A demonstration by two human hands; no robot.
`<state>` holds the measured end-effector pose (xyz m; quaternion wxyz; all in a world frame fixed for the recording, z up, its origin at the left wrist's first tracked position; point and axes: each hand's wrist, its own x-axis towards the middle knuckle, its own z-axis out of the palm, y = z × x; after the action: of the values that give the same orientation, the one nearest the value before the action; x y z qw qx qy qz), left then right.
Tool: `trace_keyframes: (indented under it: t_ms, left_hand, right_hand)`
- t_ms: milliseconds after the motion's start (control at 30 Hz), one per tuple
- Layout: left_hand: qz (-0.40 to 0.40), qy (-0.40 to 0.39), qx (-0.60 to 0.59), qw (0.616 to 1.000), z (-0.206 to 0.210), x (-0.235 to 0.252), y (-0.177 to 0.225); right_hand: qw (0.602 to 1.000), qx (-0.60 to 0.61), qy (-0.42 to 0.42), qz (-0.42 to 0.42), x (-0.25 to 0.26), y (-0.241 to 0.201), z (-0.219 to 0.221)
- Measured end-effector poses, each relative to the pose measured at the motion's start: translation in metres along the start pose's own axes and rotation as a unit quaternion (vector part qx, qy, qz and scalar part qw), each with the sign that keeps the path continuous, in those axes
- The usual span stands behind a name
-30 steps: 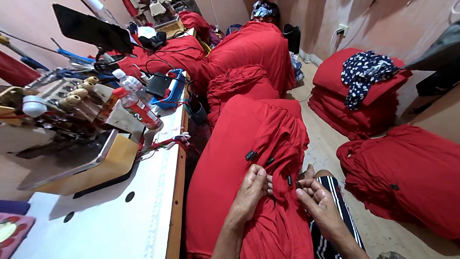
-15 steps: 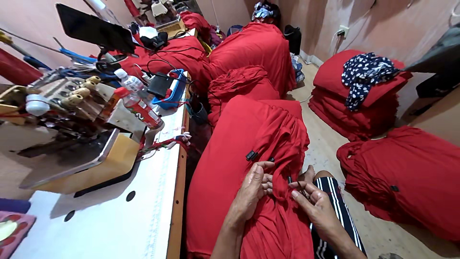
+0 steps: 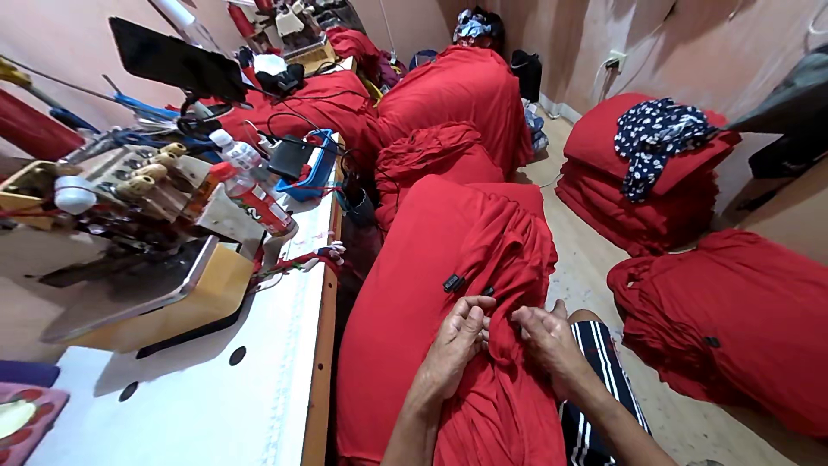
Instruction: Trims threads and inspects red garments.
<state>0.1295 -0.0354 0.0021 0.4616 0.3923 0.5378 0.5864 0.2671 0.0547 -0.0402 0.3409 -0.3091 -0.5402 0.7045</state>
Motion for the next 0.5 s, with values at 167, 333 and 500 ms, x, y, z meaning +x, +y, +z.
trace_keyframes:
  t_ms: [167,333,500]
  left_hand:
    - [0.028,0.023,0.030,0.999,0.000,0.001,-0.003]
    - [0.029,0.066,0.019,0.997,-0.002,0.000,-0.003]
    - [0.033,0.091,0.016,0.995,0.000,0.002,-0.002]
  right_hand:
    - [0.999,0.014,0.028,-0.020,0.011,-0.010,0.012]
    - [0.978,0.130,0.156,0.040,0.013,-0.014,-0.026]
    - [0.951,0.185,0.246,0.015,0.014,-0.017,-0.041]
